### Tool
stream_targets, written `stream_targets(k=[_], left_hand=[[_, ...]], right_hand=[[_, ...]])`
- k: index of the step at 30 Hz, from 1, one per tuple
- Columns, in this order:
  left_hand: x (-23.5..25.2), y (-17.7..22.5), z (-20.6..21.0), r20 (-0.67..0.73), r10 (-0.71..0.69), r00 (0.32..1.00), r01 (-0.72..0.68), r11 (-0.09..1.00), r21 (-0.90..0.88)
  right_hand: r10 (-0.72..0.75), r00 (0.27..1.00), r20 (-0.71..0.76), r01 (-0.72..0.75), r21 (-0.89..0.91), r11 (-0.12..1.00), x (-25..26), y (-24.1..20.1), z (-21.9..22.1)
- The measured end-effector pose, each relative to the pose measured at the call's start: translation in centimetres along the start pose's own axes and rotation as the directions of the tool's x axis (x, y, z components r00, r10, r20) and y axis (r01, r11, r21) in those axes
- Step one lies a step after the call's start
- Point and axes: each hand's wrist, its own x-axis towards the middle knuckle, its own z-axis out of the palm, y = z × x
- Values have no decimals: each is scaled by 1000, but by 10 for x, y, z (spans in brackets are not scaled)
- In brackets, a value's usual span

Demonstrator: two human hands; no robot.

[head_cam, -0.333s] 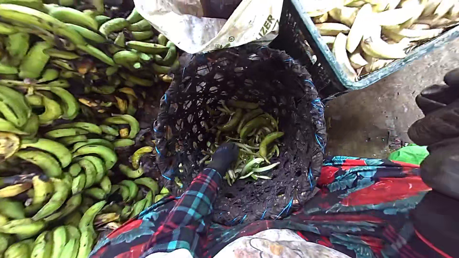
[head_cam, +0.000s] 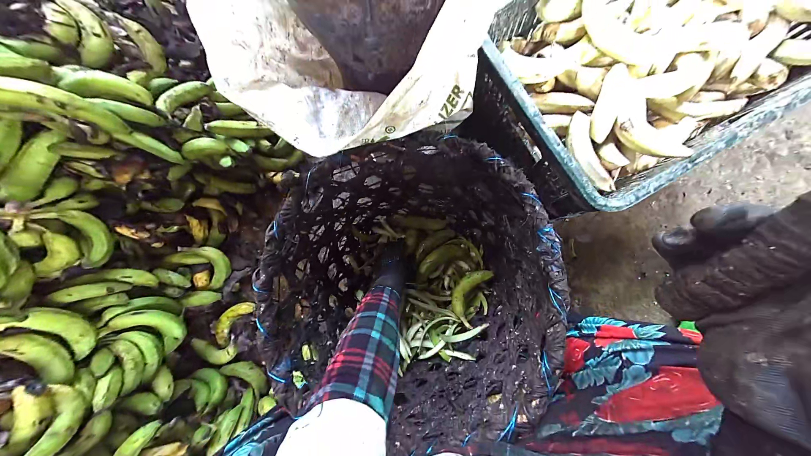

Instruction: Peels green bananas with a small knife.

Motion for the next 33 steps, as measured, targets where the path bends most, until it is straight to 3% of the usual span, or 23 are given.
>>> stream_targets(k=[3, 5, 6, 8, 9, 10, 11, 12, 14, 19, 22, 25, 26, 28, 29, 31, 32, 33], left_hand=[[4, -18, -4, 62, 38, 997, -19, 960, -278], [2, -51, 9, -72, 95, 993, -119, 772, -624], [-11, -63, 8, -140, 100, 985, -172, 620, -766], [-54, -76, 0, -321, 156, 934, -346, 178, -921], [-73, -77, 0, -445, 161, 881, -437, -79, -896], [-91, -72, -3, -542, 123, 832, -498, -266, -825], [-109, -67, -8, -599, 87, 796, -540, -347, -767], [-124, -62, -11, -625, 34, 780, -571, -370, -733], [-147, -57, -11, -667, -105, 738, -666, -277, -693], [-199, -58, 1, -876, -266, 403, -902, 49, -430], [-225, -61, 10, -940, -244, 239, -943, 173, -285], [-235, -68, 11, -974, -195, 119, -972, 175, -154], [-240, -68, 8, -971, -206, 121, -979, 136, -151], [-251, -64, -5, -960, -216, 176, -984, -52, -168], [-257, -61, -14, -957, -183, 227, -965, -178, -195], [-269, -54, -35, -897, -134, 422, -828, -460, -321], [-273, -56, -44, -852, -92, 516, -759, -511, -405], [-273, -59, -51, -798, -64, 599, -705, -516, -487]], right_hand=[[20, 999, -41, -18, 48, 999, 0, -3, 12], [40, 997, -67, -41, -9, 999, -7, -4, 20], [63, 997, -39, -65, -47, 997, -12, -3, 24], [124, 989, 78, -112, -143, 983, -23, -3, 34], [175, 973, 151, -145, -187, 972, -30, -4, 40], [234, 950, 206, -181, -248, 952, -36, -5, 48], [278, 931, 234, -196, -320, 927, -44, -4, 57], [320, 910, 264, -202, -391, 898, -52, -2, 66], [406, 848, 340, -206, -495, 844, -71, 6, 79], [598, 654, 463, -340, -526, 779, -123, 28, 102], [652, 574, 496, -424, -501, 755, -146, 29, 112], [618, 584, 526, -430, -445, 785, -158, 21, 122], [598, 599, 533, -417, -430, 801, -161, 19, 125], [576, 595, 560, -360, -455, 814, -171, 25, 127], [625, 524, 579, -354, -519, 778, -174, 32, 124], [757, 325, 567, -344, -675, 653, -177, 48, 116], [756, 343, 557, -336, -679, 653, -173, 52, 112], [677, 461, 574, -297, -619, 727, -165, 50, 108]])
